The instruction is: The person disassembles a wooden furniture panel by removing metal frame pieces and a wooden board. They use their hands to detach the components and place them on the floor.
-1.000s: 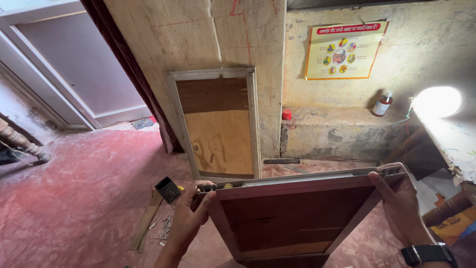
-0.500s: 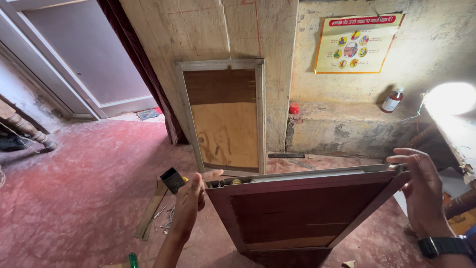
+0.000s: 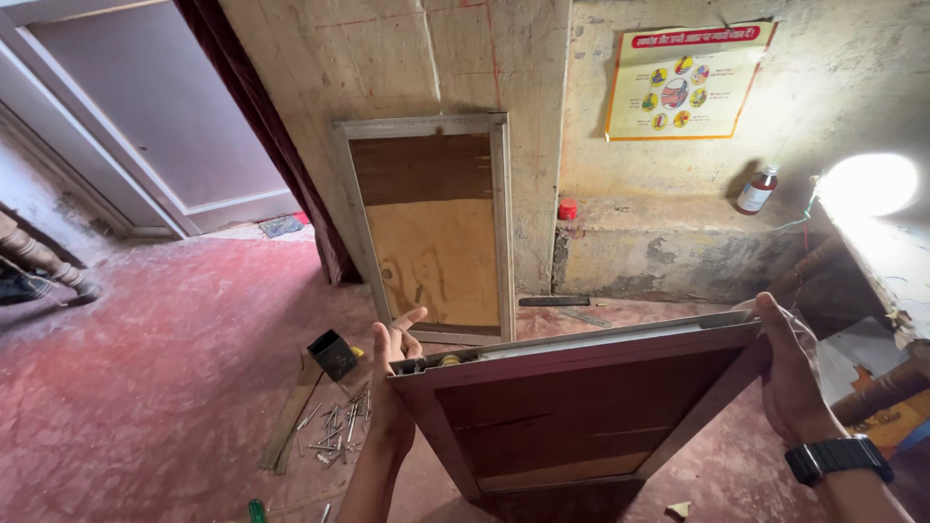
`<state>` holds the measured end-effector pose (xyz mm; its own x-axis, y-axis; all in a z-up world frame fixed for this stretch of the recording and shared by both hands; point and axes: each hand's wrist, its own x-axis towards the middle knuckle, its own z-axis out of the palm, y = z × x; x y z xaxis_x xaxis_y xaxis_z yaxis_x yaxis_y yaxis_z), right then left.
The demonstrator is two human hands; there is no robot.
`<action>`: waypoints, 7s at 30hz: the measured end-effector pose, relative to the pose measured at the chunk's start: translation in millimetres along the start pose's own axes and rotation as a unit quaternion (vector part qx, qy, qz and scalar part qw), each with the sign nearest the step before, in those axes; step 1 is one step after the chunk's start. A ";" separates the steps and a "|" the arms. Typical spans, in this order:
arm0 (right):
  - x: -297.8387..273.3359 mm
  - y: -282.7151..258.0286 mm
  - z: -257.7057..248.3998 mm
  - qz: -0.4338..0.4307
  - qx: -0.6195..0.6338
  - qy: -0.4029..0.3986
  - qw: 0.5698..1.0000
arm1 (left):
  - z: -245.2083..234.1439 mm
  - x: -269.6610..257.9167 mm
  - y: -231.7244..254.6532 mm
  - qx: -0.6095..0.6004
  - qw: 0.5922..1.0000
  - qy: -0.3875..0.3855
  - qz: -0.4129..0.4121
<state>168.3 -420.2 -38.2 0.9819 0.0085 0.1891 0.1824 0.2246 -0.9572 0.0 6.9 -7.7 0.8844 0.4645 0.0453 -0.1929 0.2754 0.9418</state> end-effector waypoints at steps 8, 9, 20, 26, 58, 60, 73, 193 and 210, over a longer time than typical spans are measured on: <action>5.8 -5.0 -5.2 0.028 -0.002 -0.019 0.999 | -18.9 7.5 -27.5 -0.076 0.986 0.027 -0.146; 4.1 -8.7 -4.4 0.029 -0.001 -0.033 0.999 | -19.4 7.3 -27.5 -0.093 0.984 0.047 -0.145; -18.9 -10.5 -12.8 0.072 0.053 -0.037 0.995 | -38.0 9.8 -33.4 -0.058 0.998 0.022 0.005; -24.7 10.3 -8.8 0.093 0.096 -0.016 0.991 | -37.2 5.8 -41.0 -0.056 0.989 0.133 -0.013; 18.3 117.6 -81.5 0.173 -0.224 -0.046 0.958 | -80.2 -38.0 -132.6 0.296 0.949 -0.069 -0.083; 19.8 115.2 -79.3 0.206 -0.140 -0.065 0.966 | -67.0 -31.9 -121.8 0.283 0.952 -0.056 -0.101; 10.3 -18.0 44.2 0.088 -0.304 -0.098 0.943 | -111.4 -11.2 -167.9 0.173 0.975 0.027 -0.138; -190.3 271.9 557.5 -0.203 -0.564 -0.398 0.695 | -388.9 -49.2 -102.4 0.659 0.716 0.104 -0.205; -213.4 291.3 537.1 -0.215 -0.579 -0.402 0.676 | -382.1 -16.0 -80.5 0.588 0.786 0.182 -0.064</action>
<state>-15.3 166.8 -239.8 0.5662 0.8161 0.1158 0.8162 -0.5355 -0.2170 -161.0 298.9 -211.5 0.6426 0.7657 0.0282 0.6034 -0.5284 0.5973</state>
